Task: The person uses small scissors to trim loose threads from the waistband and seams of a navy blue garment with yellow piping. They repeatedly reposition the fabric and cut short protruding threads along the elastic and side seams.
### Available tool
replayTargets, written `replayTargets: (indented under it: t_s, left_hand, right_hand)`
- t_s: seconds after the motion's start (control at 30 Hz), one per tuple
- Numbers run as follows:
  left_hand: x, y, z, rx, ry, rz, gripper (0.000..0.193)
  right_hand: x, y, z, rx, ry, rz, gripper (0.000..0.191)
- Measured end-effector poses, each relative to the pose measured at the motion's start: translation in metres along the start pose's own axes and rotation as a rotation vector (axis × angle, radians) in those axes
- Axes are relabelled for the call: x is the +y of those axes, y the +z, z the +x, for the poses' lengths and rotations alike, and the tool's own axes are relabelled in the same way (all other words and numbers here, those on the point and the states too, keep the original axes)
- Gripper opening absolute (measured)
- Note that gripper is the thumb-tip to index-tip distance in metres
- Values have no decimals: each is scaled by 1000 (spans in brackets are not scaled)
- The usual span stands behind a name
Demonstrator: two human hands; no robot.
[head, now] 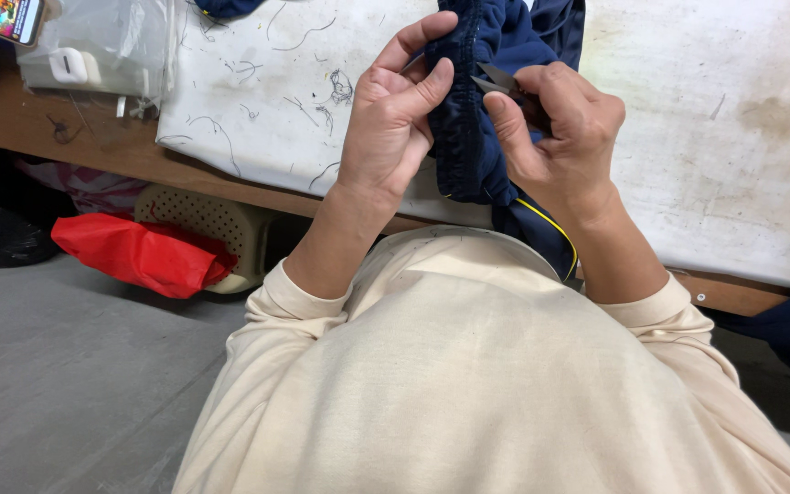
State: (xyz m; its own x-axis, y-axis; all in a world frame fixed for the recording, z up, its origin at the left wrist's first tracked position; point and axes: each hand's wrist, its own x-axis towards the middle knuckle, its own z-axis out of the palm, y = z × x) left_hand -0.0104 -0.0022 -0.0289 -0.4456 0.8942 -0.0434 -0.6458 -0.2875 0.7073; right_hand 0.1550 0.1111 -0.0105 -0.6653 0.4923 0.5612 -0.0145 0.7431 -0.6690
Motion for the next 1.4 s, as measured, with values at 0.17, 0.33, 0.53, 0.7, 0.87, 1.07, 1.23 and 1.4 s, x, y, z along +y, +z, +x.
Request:
replayTargets:
  t_s: [0.17,0.33,0.53,0.7,0.87,1.07,1.23,1.4]
  left_hand:
    - [0,-1,1,-3,-115,-101,37]
    - [-1,-3,2,-24,-164,-95,34]
    - [-2,-3,2,7,-222,-110,33]
    - [4,6,7,-16,-249,-142,33]
    - [12,19,5,85,-235,-20,33]
    - [14,35,12,-32,213,430,36]
    - [17,29,21,-126,177,537,22]
    - [17,35,28,-171,149,387,22]
  right_hand:
    - [-3,4,0,26,-11,-42,22]
    - [-4,0,6,18,-58,-92,22]
    - [2,-4,5,2,-106,-100,24]
    - [17,-3,-2,-6,-27,16,22]
    - [4,2,12,36,336,522,24]
    - [-14,11,30,191,-84,-45,29]
    - [-10,3,29,57,22,-188,23]
    - [-7,-4,29,236,193,446,9]
